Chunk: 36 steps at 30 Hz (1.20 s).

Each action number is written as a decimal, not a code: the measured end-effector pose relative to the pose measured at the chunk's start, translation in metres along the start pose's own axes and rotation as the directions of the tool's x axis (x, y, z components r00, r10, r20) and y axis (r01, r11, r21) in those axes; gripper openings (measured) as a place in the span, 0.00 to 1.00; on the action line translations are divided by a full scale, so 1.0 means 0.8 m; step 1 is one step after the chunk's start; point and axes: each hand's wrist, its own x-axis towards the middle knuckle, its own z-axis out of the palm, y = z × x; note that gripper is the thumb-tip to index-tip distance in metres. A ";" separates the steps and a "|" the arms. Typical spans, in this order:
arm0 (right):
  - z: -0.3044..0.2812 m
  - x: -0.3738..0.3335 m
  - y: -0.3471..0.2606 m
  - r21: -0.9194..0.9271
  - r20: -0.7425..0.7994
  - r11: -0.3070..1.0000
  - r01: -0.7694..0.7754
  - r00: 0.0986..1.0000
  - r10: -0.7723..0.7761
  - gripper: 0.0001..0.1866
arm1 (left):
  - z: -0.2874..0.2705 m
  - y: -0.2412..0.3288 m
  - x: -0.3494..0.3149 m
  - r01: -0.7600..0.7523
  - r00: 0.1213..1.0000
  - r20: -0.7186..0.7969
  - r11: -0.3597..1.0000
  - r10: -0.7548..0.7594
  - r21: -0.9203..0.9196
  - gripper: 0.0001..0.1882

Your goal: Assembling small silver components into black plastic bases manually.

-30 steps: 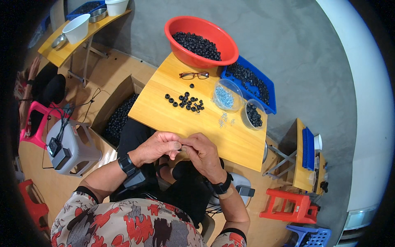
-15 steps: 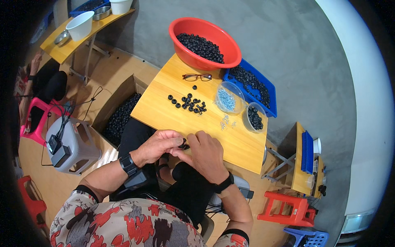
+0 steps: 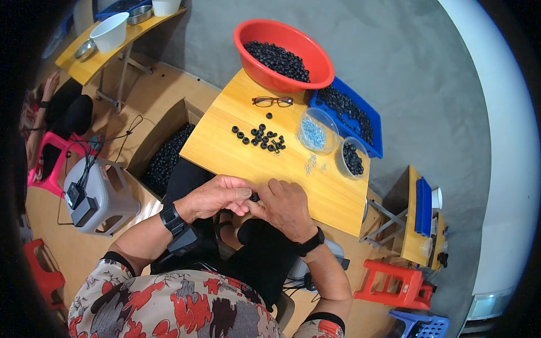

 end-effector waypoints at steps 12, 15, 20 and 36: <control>0.009 -0.017 0.002 0.024 -0.023 1.000 0.015 1.000 -0.015 0.16 | 0.004 -0.013 0.002 0.009 0.999 0.050 0.995 -0.014 0.103 0.12; 0.014 -0.020 0.002 0.028 -0.014 1.000 0.008 1.000 -0.008 0.16 | 0.007 -0.015 0.002 -0.016 1.000 0.027 0.993 0.013 0.113 0.12; 0.022 -0.025 0.000 0.060 -0.054 0.998 0.020 0.998 -0.017 0.16 | 0.018 -0.007 -0.003 -0.021 0.999 -0.023 0.963 0.028 0.269 0.09; 0.017 -0.029 0.014 0.436 -0.022 0.838 -0.328 0.927 0.374 0.14 | 0.003 -0.012 0.009 -0.004 0.998 -0.056 0.991 0.011 0.135 0.12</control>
